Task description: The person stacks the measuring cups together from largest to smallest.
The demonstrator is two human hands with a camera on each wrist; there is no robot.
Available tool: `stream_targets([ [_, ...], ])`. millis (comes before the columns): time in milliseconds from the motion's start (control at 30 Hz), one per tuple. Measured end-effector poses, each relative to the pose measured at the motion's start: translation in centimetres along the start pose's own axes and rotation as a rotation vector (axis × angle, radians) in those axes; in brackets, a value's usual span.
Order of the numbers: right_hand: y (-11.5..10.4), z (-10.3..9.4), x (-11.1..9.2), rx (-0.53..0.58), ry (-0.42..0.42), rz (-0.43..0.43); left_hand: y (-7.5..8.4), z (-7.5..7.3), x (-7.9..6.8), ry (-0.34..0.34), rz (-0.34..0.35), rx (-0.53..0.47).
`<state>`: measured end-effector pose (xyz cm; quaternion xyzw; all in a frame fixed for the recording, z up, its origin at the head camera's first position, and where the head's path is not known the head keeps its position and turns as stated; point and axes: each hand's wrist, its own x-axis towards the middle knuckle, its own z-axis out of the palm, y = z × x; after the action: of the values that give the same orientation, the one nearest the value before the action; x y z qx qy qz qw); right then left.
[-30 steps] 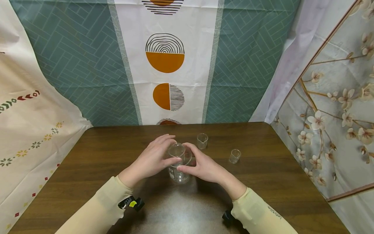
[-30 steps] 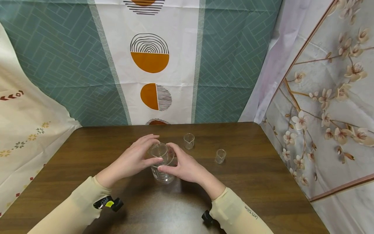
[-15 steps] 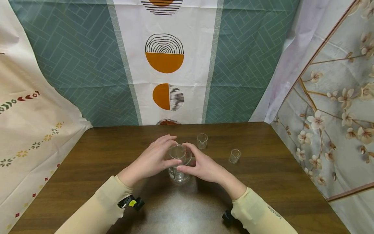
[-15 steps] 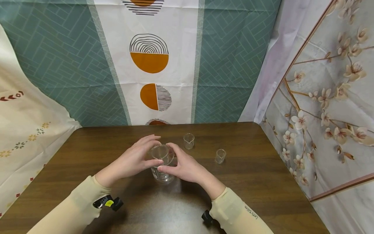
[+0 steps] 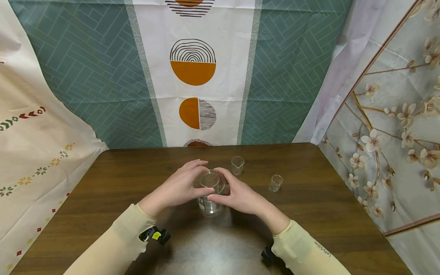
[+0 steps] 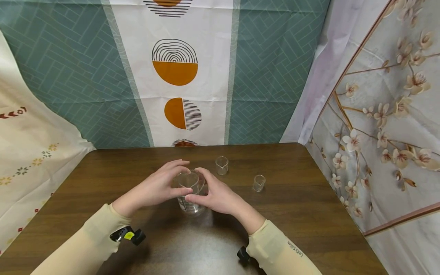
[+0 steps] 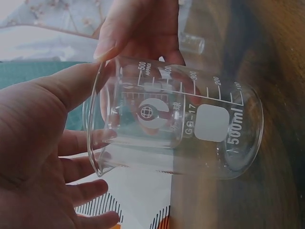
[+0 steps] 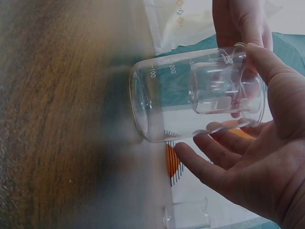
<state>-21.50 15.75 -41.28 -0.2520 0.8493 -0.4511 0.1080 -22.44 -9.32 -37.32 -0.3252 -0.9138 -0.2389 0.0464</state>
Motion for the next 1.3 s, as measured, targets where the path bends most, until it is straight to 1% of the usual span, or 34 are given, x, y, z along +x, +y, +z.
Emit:
stream_targets([
  [167,0.0,0.0,0.0,0.002,0.001,-0.001,0.0,-0.2,0.3,-0.031,0.008,0.001],
  [400,0.1,0.1,0.0,0.017,0.000,-0.003,0.3,-0.6,1.0,-0.112,-0.011,0.018],
  [600,0.3,0.0,0.1,0.022,0.000,-0.028,0.7,-0.9,1.4,-0.146,-0.015,0.037],
  [833,0.4,-0.1,0.1,0.033,-0.008,-0.021,0.9,-1.0,1.8,-0.196,-0.067,0.049],
  [1167,0.3,-0.2,0.0,0.045,-0.021,-0.010,1.2,-1.0,2.2,-0.224,-0.096,0.055],
  [1300,0.3,-0.3,0.0,0.058,-0.026,-0.015,1.5,-1.1,2.4,-0.225,-0.091,0.080],
])
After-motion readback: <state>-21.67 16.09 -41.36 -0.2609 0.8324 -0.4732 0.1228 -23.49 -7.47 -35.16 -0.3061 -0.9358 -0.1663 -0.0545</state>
